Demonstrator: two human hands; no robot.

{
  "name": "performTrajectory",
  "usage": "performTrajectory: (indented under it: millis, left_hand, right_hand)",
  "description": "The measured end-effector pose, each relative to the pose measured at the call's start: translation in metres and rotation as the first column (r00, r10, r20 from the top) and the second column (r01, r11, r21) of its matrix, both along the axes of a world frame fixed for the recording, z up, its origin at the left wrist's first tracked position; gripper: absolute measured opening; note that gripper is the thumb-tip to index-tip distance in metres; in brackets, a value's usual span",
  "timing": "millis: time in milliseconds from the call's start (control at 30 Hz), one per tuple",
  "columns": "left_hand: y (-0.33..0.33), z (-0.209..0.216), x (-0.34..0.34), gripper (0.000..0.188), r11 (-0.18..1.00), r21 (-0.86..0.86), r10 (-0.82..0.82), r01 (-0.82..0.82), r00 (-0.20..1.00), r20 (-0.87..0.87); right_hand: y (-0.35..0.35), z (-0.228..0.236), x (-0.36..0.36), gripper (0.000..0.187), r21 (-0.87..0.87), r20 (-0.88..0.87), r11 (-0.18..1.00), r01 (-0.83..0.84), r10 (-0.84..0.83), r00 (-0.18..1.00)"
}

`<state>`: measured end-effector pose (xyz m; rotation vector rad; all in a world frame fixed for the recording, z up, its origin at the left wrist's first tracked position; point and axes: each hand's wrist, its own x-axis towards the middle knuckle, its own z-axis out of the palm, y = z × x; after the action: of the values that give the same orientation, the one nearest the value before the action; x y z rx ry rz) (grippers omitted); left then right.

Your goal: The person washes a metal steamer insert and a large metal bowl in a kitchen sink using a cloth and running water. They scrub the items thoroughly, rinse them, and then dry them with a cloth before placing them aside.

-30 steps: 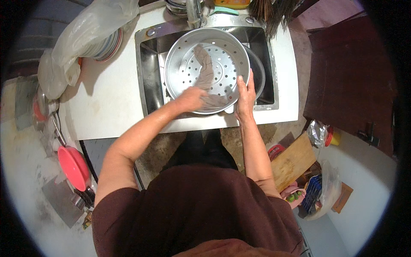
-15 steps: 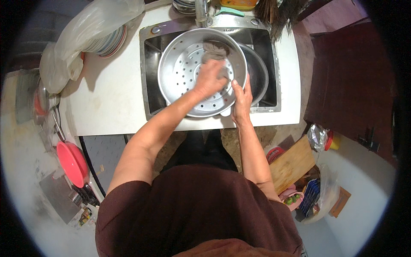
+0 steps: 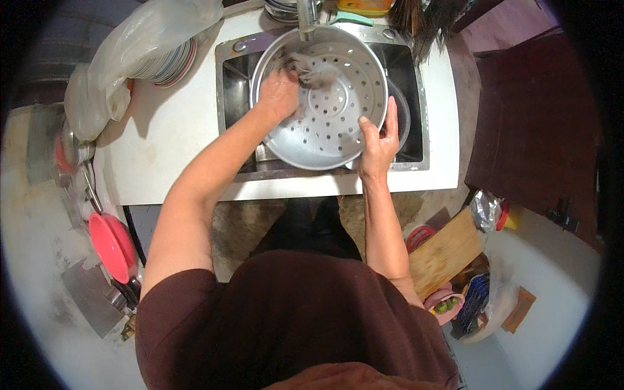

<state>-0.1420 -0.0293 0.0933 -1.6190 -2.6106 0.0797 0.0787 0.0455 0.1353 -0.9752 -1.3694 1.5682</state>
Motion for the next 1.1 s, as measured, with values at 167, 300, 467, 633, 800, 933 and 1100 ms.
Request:
performTrajectory:
  millis: [167,300,467,633,800,933,1100]
  left_hand:
    - [-0.021,-0.017,0.047,0.026,0.909,-0.31,-0.1,0.278,0.869,0.485]
    - [-0.024,0.013,0.046,0.04,1.0,-0.015,0.031,-0.028,0.939,0.344]
    - [-0.035,-0.007,0.008,0.055,0.999,-0.014,0.045,-0.043,0.986,0.158]
    - [-0.029,0.015,0.047,0.057,0.903,-0.409,0.334,-0.128,0.808,0.485]
    - [-0.026,-0.024,0.052,0.071,0.903,-0.012,0.377,-0.429,0.779,0.5]
    - [0.012,-0.015,0.034,0.06,0.912,0.263,0.205,-0.314,0.906,0.37]
    - [0.018,0.013,0.082,0.038,0.938,0.324,-0.338,0.121,0.53,0.778]
  right_hand:
    - [0.003,-0.004,-0.01,0.074,0.236,0.226,0.971,-0.035,-0.02,0.974]
    - [-0.003,0.004,-0.005,0.075,0.356,0.294,0.928,-0.113,0.004,0.956]
    - [-0.015,0.006,-0.005,0.078,0.286,0.183,0.956,-0.071,0.019,0.983]
    - [-0.005,-0.008,0.005,0.074,0.096,0.086,0.995,-0.038,0.03,0.996]
    - [-0.013,-0.007,0.005,0.077,0.007,-0.028,0.996,-0.087,0.087,0.996]
    - [-0.02,-0.007,0.003,0.078,-0.039,-0.067,0.976,-0.215,0.212,0.975]
    - [-0.017,-0.022,0.007,0.07,-0.2,-0.029,0.961,-0.19,0.188,0.982]
